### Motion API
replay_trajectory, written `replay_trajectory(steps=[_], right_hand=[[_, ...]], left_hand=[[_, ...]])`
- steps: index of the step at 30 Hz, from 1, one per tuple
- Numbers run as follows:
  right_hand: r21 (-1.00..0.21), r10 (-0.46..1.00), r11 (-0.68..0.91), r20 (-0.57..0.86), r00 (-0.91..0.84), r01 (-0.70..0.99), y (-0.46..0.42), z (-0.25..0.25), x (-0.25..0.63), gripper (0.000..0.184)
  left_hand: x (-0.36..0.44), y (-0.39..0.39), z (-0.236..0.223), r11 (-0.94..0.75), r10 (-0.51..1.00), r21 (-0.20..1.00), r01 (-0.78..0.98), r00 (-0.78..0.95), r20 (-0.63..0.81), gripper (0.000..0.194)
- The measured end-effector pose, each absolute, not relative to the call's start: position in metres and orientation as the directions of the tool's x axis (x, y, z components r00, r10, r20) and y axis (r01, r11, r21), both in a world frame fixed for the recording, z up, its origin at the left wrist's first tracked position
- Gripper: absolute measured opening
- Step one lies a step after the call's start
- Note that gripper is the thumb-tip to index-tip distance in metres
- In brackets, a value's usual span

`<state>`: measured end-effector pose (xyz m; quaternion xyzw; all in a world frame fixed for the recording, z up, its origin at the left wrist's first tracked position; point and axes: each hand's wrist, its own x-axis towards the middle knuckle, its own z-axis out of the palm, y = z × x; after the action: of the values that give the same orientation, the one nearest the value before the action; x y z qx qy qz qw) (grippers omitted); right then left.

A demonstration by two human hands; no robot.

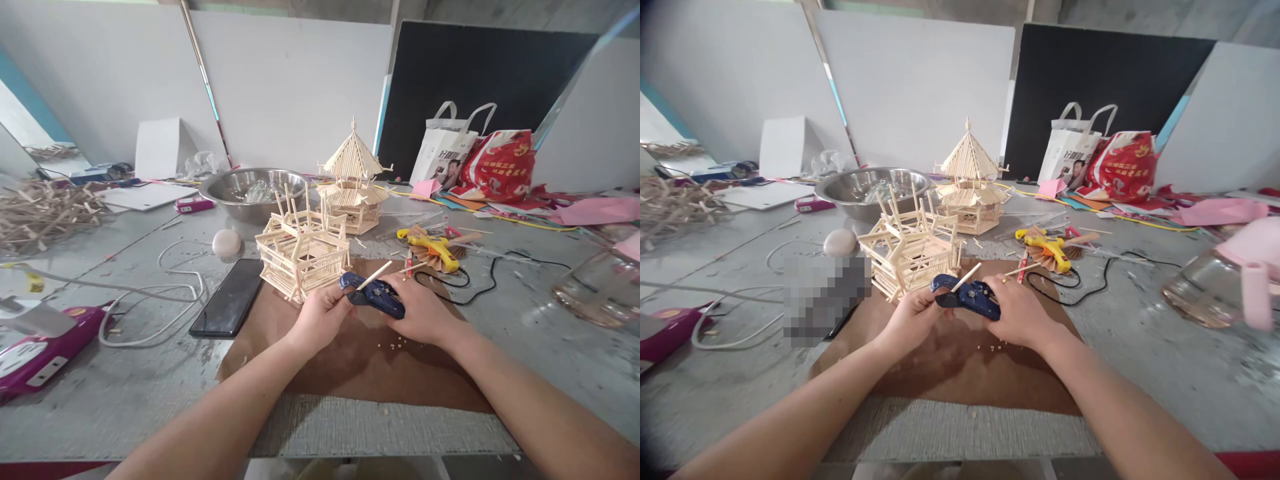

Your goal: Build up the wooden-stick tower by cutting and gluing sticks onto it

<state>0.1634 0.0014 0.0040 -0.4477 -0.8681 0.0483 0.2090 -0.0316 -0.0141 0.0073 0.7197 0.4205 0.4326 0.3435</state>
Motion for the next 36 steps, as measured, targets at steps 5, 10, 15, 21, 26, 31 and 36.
replay_trajectory(steps=[5, 10, 15, 21, 26, 31, 36], right_hand=[[-0.249, 0.799, 0.591, 0.310, -0.515, 0.768, 0.001, 0.004, 0.164, 0.041], [-0.240, 0.795, 0.595, 0.313, -0.519, 0.767, 0.002, 0.004, 0.165, 0.040], [-0.252, 0.799, 0.592, 0.307, -0.517, 0.765, 0.002, 0.004, 0.164, 0.040], [-0.303, 0.815, 0.576, 0.281, -0.506, 0.759, 0.001, 0.002, 0.162, 0.040], [-0.303, 0.830, 0.549, 0.307, -0.466, 0.779, 0.000, -0.003, 0.159, 0.043], [-0.311, 0.845, 0.512, 0.349, -0.405, 0.800, 0.000, -0.009, 0.156, 0.047], [-0.332, 0.859, 0.488, 0.344, -0.378, 0.807, -0.002, -0.007, 0.153, 0.039]], left_hand=[[-0.031, -0.015, 0.008, -0.405, 0.902, 0.864, 0.299, 0.283, 0.325, 0.028], [-0.031, -0.014, 0.008, -0.401, 0.903, 0.866, 0.297, 0.285, 0.320, 0.031], [-0.031, -0.013, 0.008, -0.398, 0.902, 0.869, 0.294, 0.297, 0.313, 0.032], [-0.030, -0.014, 0.009, -0.358, 0.921, 0.888, 0.288, 0.267, 0.285, 0.031], [-0.030, -0.014, 0.010, -0.371, 0.918, 0.876, 0.308, 0.268, 0.294, 0.033], [-0.030, -0.015, 0.009, -0.377, 0.919, 0.862, 0.340, 0.257, 0.301, 0.033], [-0.031, -0.012, 0.008, -0.383, 0.918, 0.852, 0.356, 0.247, 0.310, 0.035]])
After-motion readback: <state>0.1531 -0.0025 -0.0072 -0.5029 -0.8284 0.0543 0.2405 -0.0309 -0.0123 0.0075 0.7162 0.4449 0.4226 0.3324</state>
